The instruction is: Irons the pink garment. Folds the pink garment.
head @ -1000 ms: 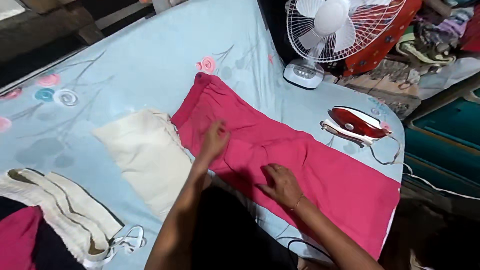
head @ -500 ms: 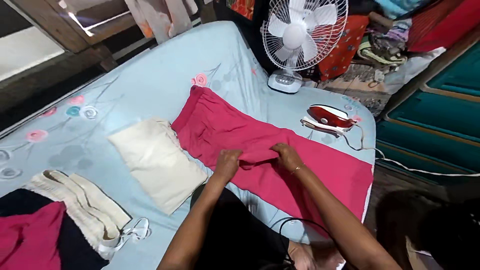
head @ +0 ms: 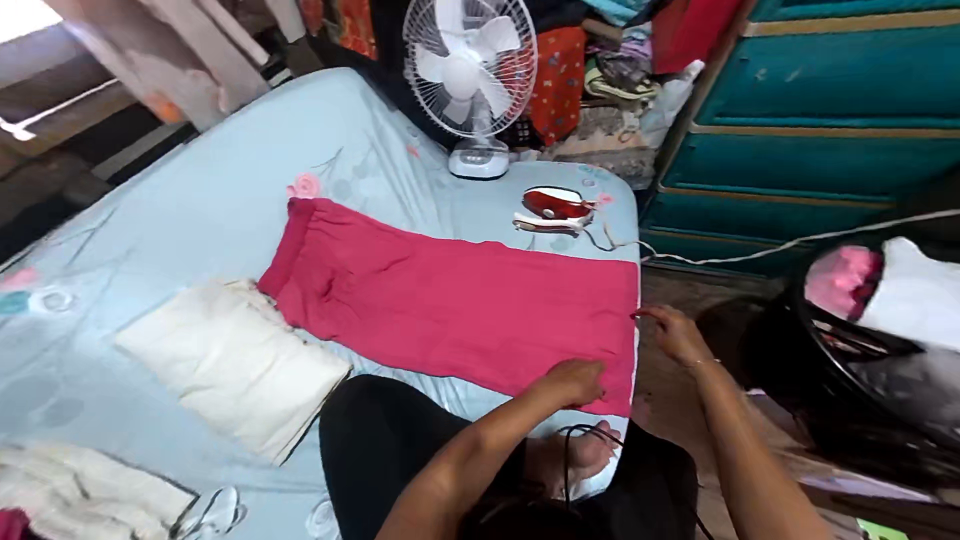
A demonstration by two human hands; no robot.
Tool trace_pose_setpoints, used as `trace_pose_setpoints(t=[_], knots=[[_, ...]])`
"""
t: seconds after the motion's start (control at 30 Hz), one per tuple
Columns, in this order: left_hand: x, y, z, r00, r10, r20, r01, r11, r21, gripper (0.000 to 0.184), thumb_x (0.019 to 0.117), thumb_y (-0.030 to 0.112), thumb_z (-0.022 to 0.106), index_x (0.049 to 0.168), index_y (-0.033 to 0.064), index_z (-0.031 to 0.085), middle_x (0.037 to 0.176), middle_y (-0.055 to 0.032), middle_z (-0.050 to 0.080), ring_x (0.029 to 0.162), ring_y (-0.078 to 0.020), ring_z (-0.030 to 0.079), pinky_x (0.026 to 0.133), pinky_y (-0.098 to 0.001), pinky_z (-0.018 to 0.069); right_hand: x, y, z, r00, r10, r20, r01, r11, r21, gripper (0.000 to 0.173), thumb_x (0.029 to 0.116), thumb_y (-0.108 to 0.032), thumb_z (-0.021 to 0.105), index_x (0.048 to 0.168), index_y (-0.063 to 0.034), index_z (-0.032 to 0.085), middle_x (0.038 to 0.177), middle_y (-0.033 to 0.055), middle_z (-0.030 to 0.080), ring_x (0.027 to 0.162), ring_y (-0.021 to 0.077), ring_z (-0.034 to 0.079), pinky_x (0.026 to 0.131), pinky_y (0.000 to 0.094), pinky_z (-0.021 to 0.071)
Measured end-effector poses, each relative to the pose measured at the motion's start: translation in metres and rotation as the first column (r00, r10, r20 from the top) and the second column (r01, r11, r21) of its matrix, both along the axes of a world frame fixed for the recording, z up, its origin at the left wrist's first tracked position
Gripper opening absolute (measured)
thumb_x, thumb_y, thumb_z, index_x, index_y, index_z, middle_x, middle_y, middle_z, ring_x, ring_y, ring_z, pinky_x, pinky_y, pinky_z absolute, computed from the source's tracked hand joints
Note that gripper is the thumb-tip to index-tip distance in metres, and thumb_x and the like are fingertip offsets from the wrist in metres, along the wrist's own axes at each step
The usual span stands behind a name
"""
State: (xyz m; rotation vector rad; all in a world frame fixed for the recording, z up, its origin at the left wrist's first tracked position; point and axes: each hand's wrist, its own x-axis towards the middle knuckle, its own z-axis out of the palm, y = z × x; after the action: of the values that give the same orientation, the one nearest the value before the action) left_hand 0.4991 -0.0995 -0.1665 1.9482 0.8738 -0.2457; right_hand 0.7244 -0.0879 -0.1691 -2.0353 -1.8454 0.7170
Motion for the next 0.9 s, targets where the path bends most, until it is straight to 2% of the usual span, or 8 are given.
trace_pose_setpoints(t=[0.1, 0.23, 0.5, 0.6, 0.7, 0.77, 0.83, 0.9], knots=[[-0.007, -0.013, -0.02, 0.999, -0.016, -0.034, 0.017, 0.999, 0.035, 0.057, 0.1011, 0.02, 0.066, 0.151, 0.0005, 0.046, 0.147, -0.026, 0.052, 0.136, -0.0405, 0.053, 0.111, -0.0592, 0.0439, -0.013, -0.011, -0.015, 0.983, -0.154, -0.104, 0.147, 0.986, -0.077, 0.033, 0.1064, -0.002, 0.045, 0.133, 0.0049, 0.064, 0.137, 0.0284, 0.061, 0.13, 0.0421, 0.058, 0.112, 0.053, 0.0421], [-0.03, -0.023, -0.024, 0.998, -0.047, -0.045, 0.055, 0.981, 0.188, 0.052, 0.0957, 0.017, 0.072, 0.142, -0.0006, 0.056, 0.142, -0.0261, 0.056, 0.133, -0.0416, 0.054, 0.111, -0.0568, 0.0443, -0.035, -0.024, -0.037, 0.947, -0.257, -0.191, 0.244, 0.965, -0.093, 0.039, 0.1053, -0.015, 0.054, 0.14, 0.0028, 0.058, 0.139, 0.027, 0.059, 0.131, 0.0395, 0.057, 0.113, 0.0517, 0.0422], [-0.058, -0.032, -0.038, 1.0, -0.001, -0.021, 0.008, 0.934, 0.358, 0.032, 0.1031, 0.014, 0.057, 0.129, -0.0013, 0.067, 0.141, -0.0275, 0.057, 0.132, -0.0437, 0.055, 0.11, -0.0576, 0.0424, -0.068, -0.086, -0.044, 0.753, -0.568, -0.331, 0.499, 0.822, -0.276, 0.062, 0.0987, -0.029, 0.07, 0.15, -0.0015, 0.048, 0.137, 0.0274, 0.06, 0.127, 0.0404, 0.059, 0.109, 0.0566, 0.0441], [-0.055, -0.029, -0.033, 1.0, 0.005, -0.021, 0.001, 0.951, 0.31, 0.033, 0.1062, 0.017, 0.052, 0.126, -0.0028, 0.069, 0.138, -0.0269, 0.059, 0.131, -0.0421, 0.056, 0.111, -0.0552, 0.0424, -0.073, -0.109, -0.048, 0.797, -0.46, -0.393, 0.472, 0.879, -0.071, 0.07, 0.0906, -0.027, 0.077, 0.148, 0.0027, 0.05, 0.142, 0.0295, 0.055, 0.129, 0.0416, 0.056, 0.108, 0.0543, 0.0449], [-0.053, -0.025, -0.031, 0.999, 0.021, -0.032, -0.011, 0.961, 0.278, 0.033, 0.1058, 0.016, 0.052, 0.127, -0.0035, 0.068, 0.137, -0.0264, 0.059, 0.132, -0.0405, 0.056, 0.113, -0.0528, 0.0418, -0.071, -0.121, -0.058, 0.966, -0.18, -0.183, 0.217, 0.954, 0.206, 0.075, 0.0787, -0.04, 0.082, 0.14, -0.0019, 0.061, 0.151, 0.0305, 0.048, 0.139, 0.0498, 0.046, 0.11, 0.065, 0.0394], [-0.053, -0.024, -0.031, 0.999, 0.013, -0.046, 0.0, 0.962, 0.274, 0.033, 0.105, 0.016, 0.054, 0.128, -0.0032, 0.067, 0.137, -0.0261, 0.059, 0.132, -0.0398, 0.056, 0.113, -0.0513, 0.0419, -0.072, -0.123, -0.066, 0.997, -0.064, -0.03, 0.07, 0.968, 0.242, 0.054, 0.084, -0.037, 0.078, 0.128, -0.0074, 0.071, 0.149, 0.0299, 0.051, 0.139, 0.0519, 0.045, 0.107, 0.0691, 0.0378], [-0.051, -0.023, -0.03, 0.998, 0.007, -0.056, 0.009, 0.962, 0.274, 0.033, 0.1045, 0.016, 0.055, 0.129, -0.0035, 0.067, 0.138, -0.0265, 0.059, 0.132, -0.0401, 0.056, 0.113, -0.0513, 0.0421, -0.07, -0.12, -0.072, 0.999, -0.028, 0.023, 0.021, 0.961, 0.276, 0.027, 0.0916, -0.019, 0.069, 0.113, -0.0044, 0.077, 0.139, 0.0279, 0.061, 0.133, 0.0506, 0.053, 0.106, 0.0682, 0.0402], [-0.05, -0.024, -0.029, 0.998, 0.012, -0.061, 0.005, 0.962, 0.273, 0.034, 0.1042, 0.015, 0.055, 0.13, -0.0037, 0.065, 0.139, -0.027, 0.058, 0.132, -0.0403, 0.055, 0.113, -0.0515, 0.0422, -0.07, -0.118, -0.067, 1.0, -0.021, 0.023, 0.013, 0.948, 0.317, 0.021, 0.0926, -0.004, 0.063, 0.107, -0.0011, 0.078, 0.128, 0.0257, 0.068, 0.125, 0.0481, 0.06, 0.105, 0.0663, 0.0424]])
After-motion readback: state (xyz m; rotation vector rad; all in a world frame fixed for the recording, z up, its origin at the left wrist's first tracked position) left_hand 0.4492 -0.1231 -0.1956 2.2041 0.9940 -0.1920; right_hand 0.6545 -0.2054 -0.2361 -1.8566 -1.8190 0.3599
